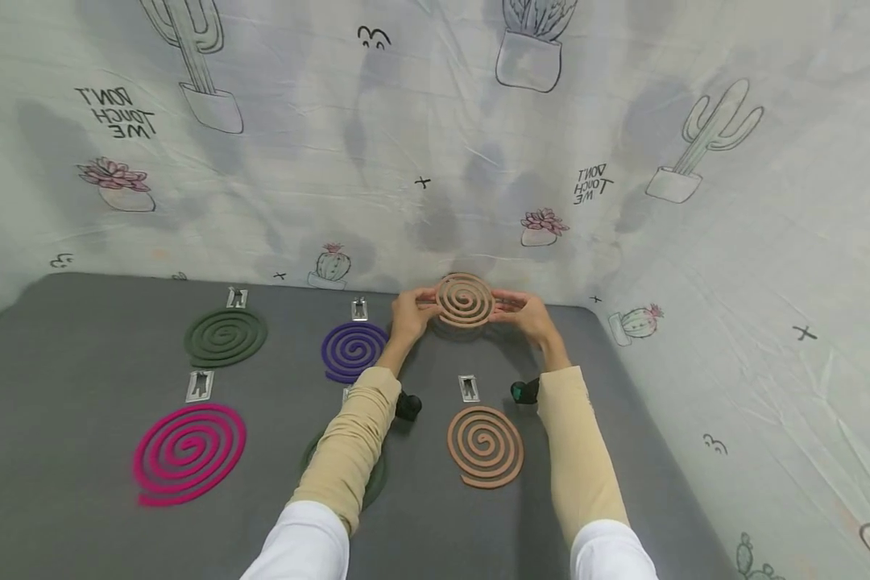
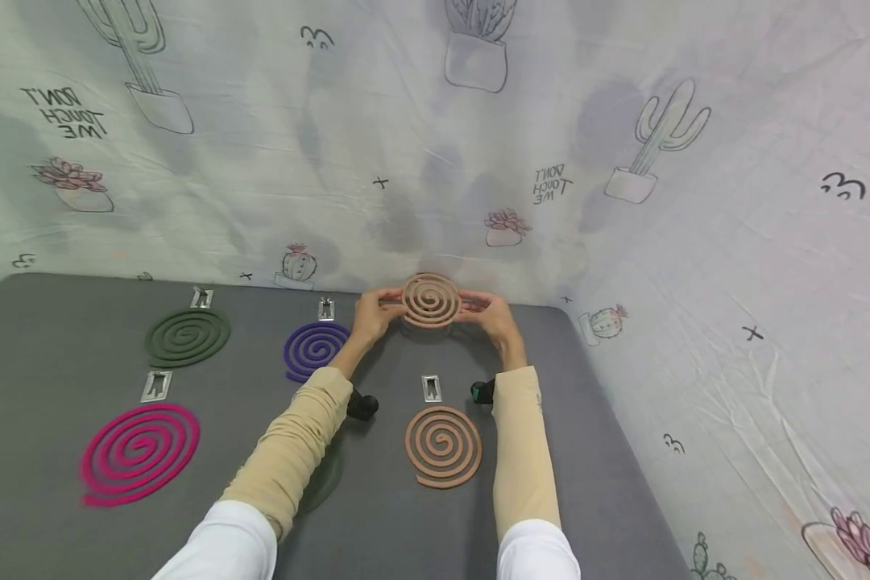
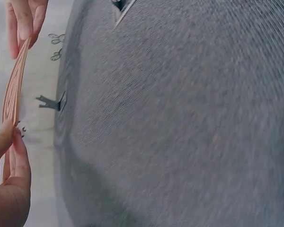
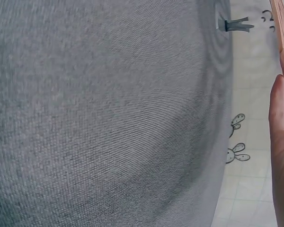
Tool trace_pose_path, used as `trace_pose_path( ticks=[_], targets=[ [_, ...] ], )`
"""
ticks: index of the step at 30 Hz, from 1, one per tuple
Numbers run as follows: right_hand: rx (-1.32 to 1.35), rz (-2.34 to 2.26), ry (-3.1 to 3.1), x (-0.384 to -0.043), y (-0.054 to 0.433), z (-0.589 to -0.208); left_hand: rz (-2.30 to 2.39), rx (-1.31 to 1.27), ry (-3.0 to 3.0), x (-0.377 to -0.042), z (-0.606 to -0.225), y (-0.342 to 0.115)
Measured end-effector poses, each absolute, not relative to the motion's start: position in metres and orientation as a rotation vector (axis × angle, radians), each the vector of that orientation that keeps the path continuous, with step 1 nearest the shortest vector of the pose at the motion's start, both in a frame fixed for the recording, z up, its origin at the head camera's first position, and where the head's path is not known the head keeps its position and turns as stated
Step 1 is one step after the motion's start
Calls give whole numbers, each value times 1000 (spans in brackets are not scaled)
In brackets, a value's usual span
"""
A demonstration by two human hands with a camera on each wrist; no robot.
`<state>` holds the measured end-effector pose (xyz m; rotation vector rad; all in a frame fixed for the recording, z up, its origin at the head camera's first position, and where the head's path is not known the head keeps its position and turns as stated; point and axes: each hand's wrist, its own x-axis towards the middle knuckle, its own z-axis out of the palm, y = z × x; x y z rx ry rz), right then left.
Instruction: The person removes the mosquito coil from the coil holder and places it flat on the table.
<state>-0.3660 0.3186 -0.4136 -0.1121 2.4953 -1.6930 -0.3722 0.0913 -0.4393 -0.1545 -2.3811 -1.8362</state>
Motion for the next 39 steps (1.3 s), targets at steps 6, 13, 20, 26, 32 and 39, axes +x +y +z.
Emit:
trace_pose_path(
  ticks=[6,13,20,26,32,39],
  targets=[
    [-113,-1710,2476,-360,320,-410,-1818,-177,-2481,-369,-431,86],
    [-149,-1755,2423,-355,323,-410,-1864,-210,-2491,-365,-424,83],
    [-141,-1725,2419,-349,326,-409,-1885,-284,-2557,-363,-425,77],
    [-191,-1719,2386,-346,326,-409,-1868,-450,-2645,-362,-429,70],
    [-227,-1749,2348,-344,324,-410,-1883,-541,-2600,-363,-433,68],
    [-206,-1742,2394,-341,321,-412,-1814,-555,-2591,-363,-432,70]
  ],
)
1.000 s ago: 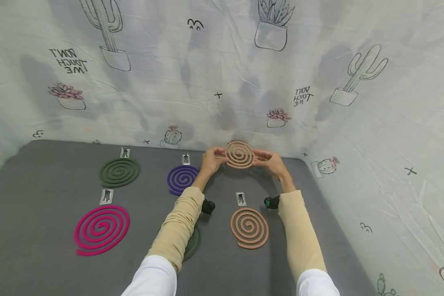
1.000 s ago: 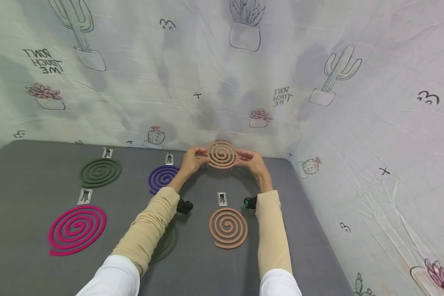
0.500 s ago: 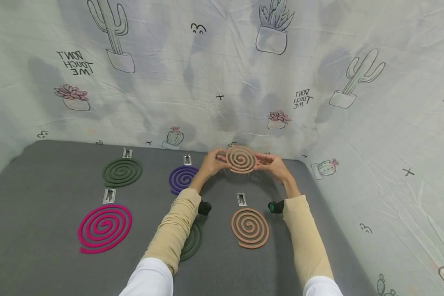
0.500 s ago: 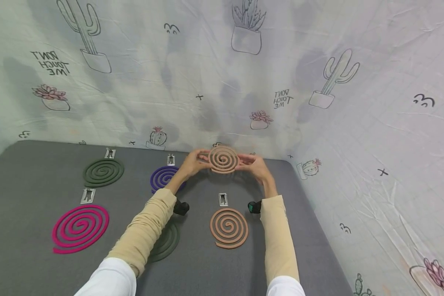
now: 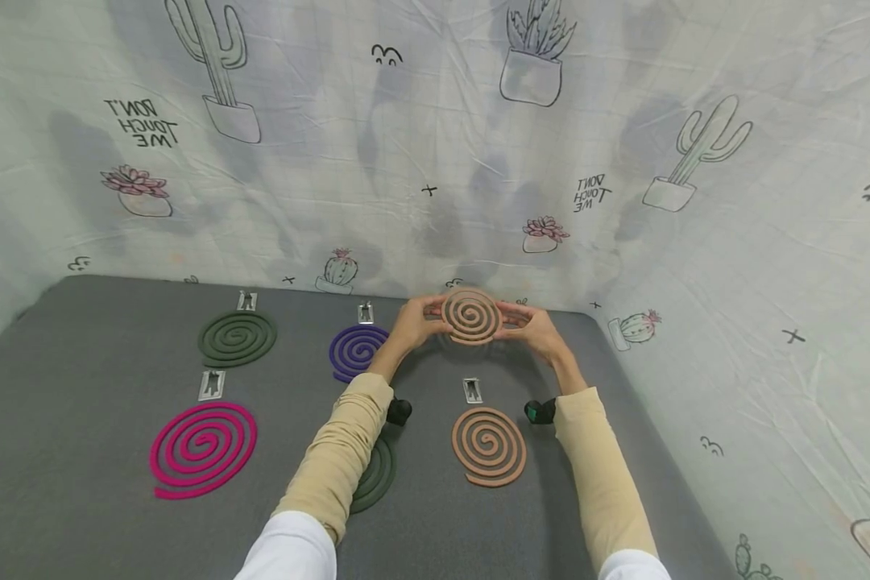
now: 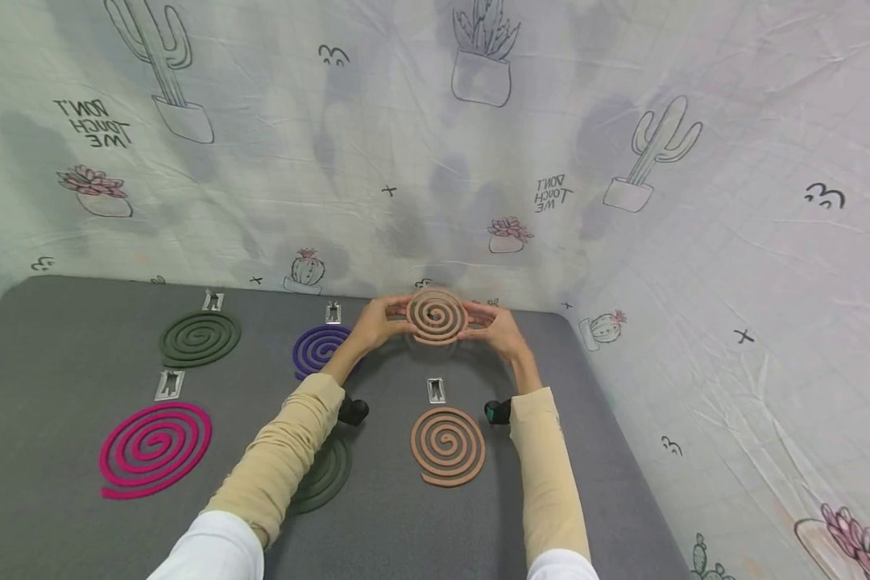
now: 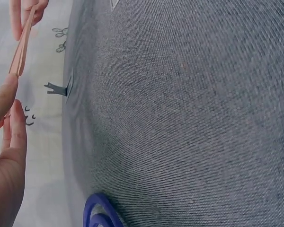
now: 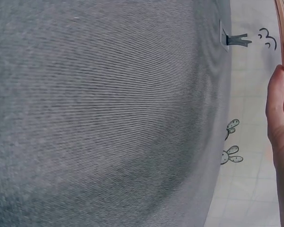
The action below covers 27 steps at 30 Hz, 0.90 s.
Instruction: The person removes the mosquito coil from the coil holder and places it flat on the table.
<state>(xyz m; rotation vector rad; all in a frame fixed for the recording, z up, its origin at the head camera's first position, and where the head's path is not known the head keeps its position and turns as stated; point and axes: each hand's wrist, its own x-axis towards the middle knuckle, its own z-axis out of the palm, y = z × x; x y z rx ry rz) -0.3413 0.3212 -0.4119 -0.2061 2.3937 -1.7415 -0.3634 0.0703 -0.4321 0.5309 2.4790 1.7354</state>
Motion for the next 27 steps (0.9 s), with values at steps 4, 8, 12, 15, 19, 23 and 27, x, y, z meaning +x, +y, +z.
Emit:
trace_pose_path(
  ticks=[4,8,12,15,19,23,27],
  targets=[
    [-191,-1712,2430,-340,322,-415,1725,549,2518,-363,-432,73],
    [-190,-1705,2442,-339,323,-417,1734,561,2514,-363,-433,74],
    [-220,-1693,2453,-339,323,-418,1730,538,2507,-362,-434,74],
    [-227,-1676,2462,-339,323,-419,1721,520,2509,-360,-435,73],
    [-203,-1660,2461,-337,323,-420,1694,520,2513,-359,-436,73],
    [-204,-1649,2460,-336,324,-422,1680,523,2506,-358,-437,72],
    [-201,-1650,2458,-336,324,-423,1665,509,2507,-356,-437,72]
  ],
)
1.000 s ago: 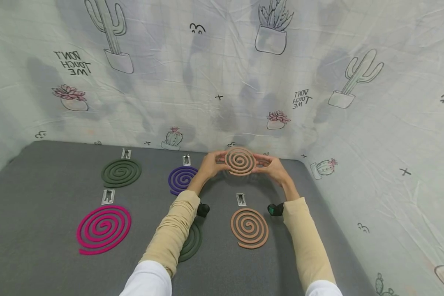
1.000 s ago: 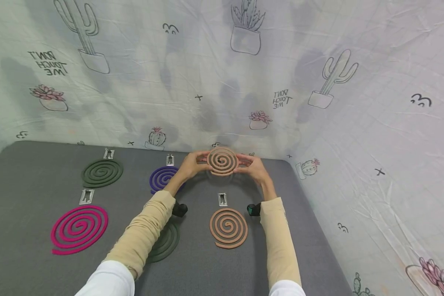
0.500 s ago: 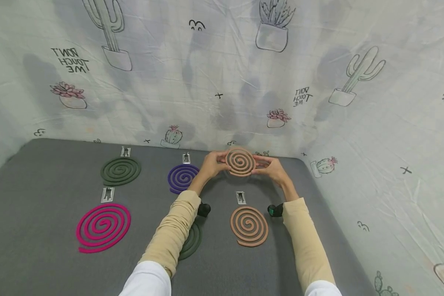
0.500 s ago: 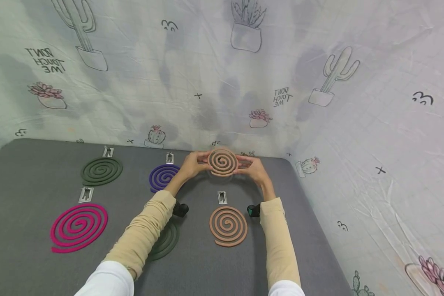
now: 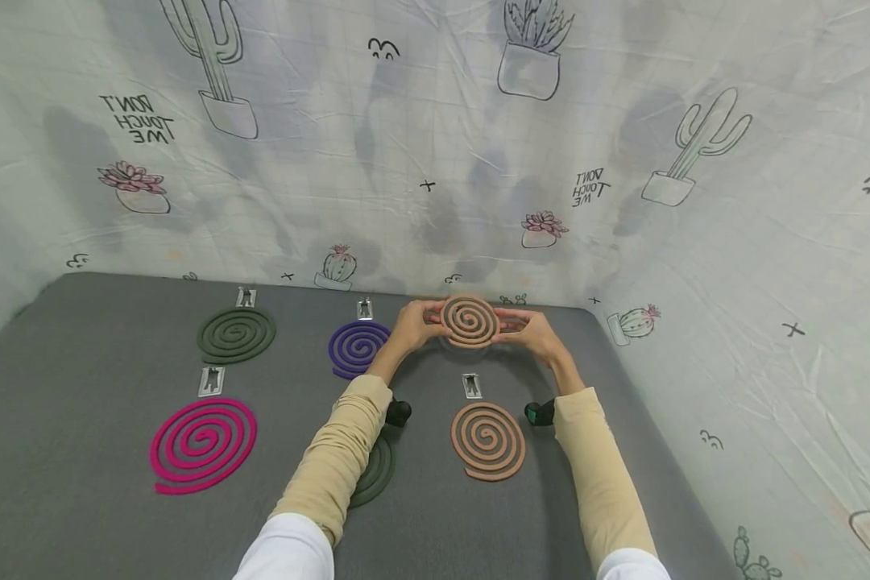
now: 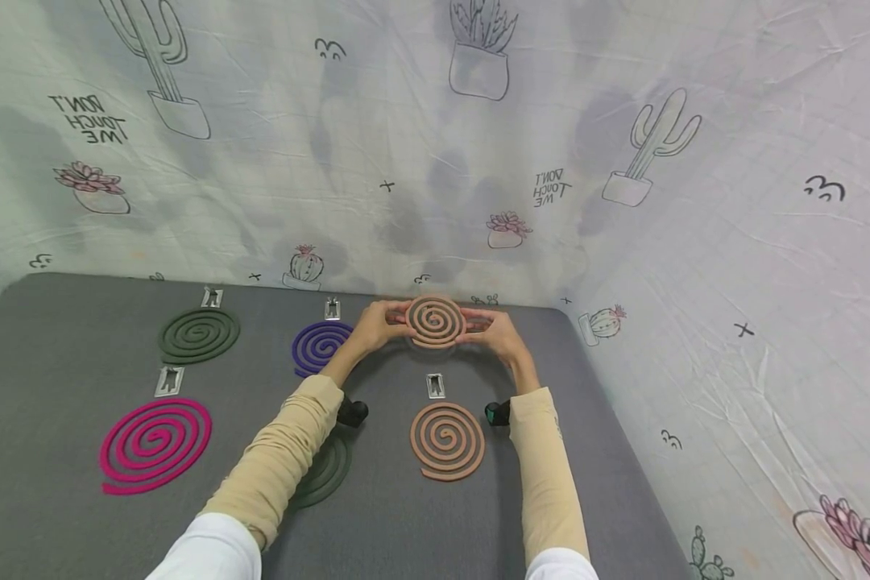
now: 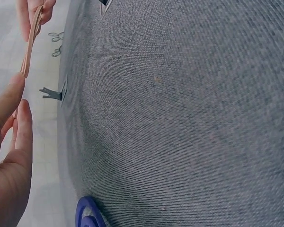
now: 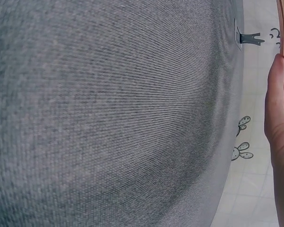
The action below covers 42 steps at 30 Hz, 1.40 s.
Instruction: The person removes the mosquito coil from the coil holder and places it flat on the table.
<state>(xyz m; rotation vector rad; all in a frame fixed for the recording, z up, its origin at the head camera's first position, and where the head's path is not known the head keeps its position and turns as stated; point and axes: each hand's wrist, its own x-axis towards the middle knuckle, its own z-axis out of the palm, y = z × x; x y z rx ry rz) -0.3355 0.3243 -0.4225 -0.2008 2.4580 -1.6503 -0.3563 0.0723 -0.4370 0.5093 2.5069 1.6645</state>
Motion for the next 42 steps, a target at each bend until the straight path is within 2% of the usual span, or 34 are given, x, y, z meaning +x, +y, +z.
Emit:
trace_pose_path(
  ticks=[42],
  targets=[
    [-155,-1662,2381,-324,326,-432,1619,427,2470,-344,-444,77]
  ],
)
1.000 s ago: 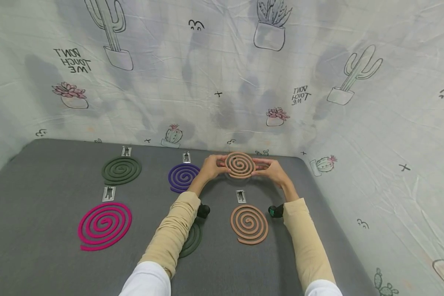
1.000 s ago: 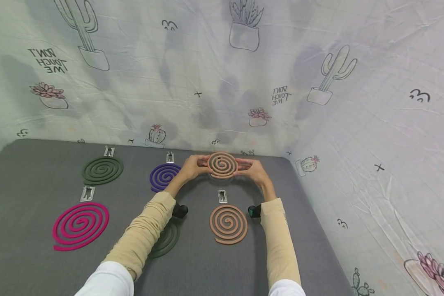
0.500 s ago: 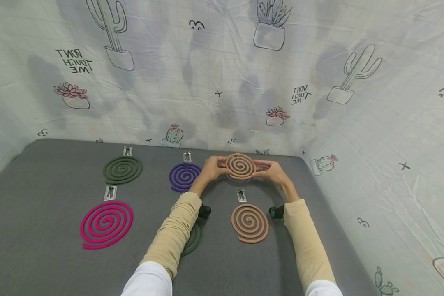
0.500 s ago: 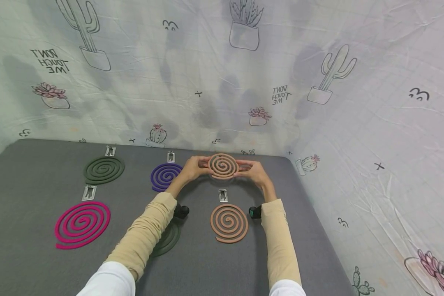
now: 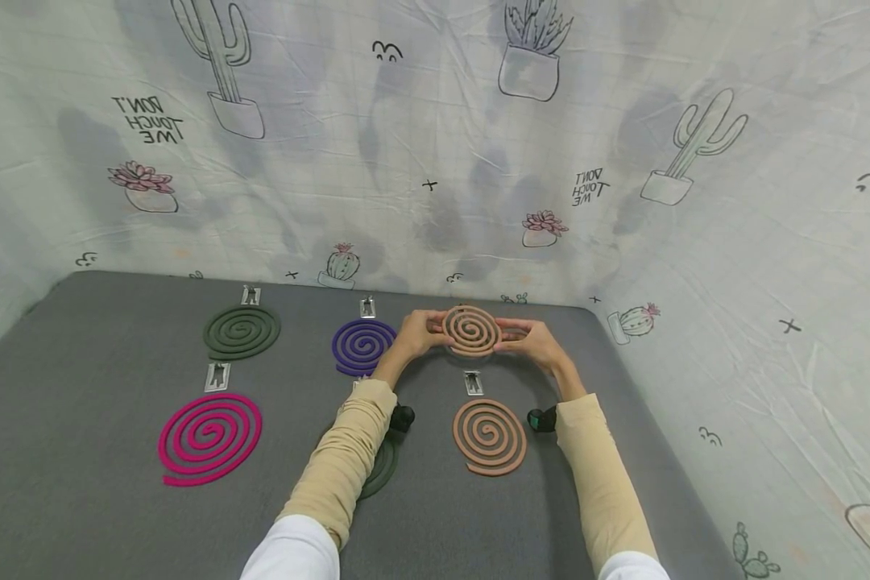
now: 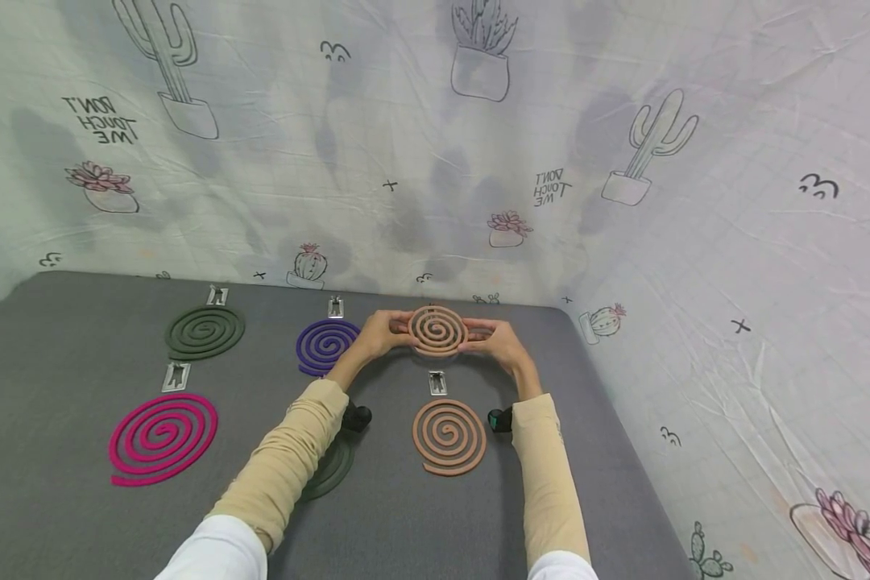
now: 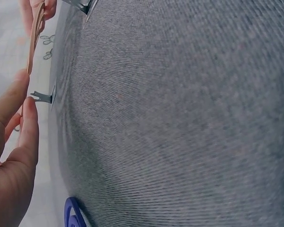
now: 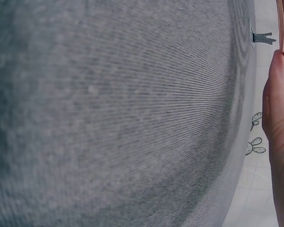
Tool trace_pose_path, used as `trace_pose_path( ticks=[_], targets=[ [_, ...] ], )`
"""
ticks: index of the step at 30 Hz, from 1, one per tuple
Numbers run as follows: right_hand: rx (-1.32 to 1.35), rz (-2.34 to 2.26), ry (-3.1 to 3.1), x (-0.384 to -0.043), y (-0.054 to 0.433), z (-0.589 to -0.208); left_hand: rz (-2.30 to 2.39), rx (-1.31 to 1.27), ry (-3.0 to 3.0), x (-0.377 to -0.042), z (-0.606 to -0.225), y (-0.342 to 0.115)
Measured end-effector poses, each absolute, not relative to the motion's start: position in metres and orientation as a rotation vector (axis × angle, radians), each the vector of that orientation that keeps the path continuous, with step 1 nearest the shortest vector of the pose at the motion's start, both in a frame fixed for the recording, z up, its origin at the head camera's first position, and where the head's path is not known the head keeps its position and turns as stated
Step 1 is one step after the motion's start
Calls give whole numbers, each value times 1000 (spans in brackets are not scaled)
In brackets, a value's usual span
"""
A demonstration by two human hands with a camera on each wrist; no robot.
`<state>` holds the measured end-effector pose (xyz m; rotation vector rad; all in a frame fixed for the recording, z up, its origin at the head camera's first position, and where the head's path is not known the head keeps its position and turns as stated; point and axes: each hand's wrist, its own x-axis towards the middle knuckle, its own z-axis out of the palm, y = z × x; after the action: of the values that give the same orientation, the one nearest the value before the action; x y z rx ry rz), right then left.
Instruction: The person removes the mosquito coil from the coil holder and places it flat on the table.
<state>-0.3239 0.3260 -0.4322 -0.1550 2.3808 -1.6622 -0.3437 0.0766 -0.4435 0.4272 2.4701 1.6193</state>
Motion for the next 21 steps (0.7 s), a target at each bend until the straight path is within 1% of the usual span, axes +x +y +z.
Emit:
trace_pose_path(
  ticks=[9,14,21],
  targets=[
    [-165,-1609,2404,-322,327,-437,1548,425,2481,-342,-446,76],
    [-172,-1589,2410,-320,326,-436,1552,468,2475,-350,-455,76],
    [-197,-1568,2394,-320,326,-434,1515,356,2455,-349,-455,80]
  ],
)
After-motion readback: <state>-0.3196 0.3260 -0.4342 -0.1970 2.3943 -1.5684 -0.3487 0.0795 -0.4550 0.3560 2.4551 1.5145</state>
